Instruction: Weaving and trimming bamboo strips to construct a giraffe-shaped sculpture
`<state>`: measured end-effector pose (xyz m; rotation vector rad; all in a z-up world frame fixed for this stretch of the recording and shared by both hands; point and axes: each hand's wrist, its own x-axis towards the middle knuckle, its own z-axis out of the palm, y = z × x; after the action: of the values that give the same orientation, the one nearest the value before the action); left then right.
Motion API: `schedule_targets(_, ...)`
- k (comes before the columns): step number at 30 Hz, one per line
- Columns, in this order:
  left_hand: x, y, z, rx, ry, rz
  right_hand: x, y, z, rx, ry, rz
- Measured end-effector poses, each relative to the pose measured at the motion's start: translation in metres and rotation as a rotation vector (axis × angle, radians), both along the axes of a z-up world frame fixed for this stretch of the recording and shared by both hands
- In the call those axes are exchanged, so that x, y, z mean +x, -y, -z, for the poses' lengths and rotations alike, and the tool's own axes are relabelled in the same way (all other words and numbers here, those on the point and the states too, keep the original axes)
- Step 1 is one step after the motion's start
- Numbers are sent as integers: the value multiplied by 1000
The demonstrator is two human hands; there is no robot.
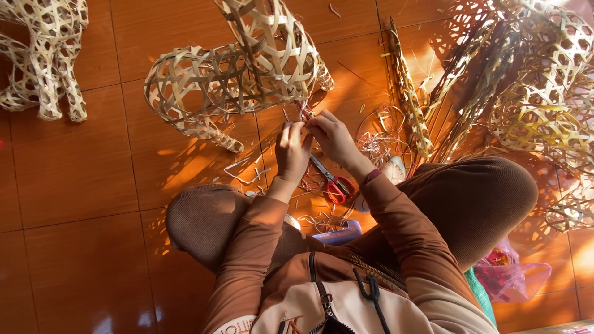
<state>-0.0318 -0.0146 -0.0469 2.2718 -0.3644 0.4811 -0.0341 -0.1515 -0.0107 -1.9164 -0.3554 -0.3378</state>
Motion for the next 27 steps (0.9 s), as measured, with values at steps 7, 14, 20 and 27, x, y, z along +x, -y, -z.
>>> schedule_targets(7,-2,-3,17,139,47,-10,1,3,-3,21,-68,-9)
schedule_targets(14,-3,-2,-2,-135,-150,101,3,3,-4,36,-142,21)
schedule_targets(20,10,-12,8,104,22,111,3,7,-15,-3,-128,18)
schedule_targets(27,24,-9,30,226,101,160,14,10,-8,-339,393,143)
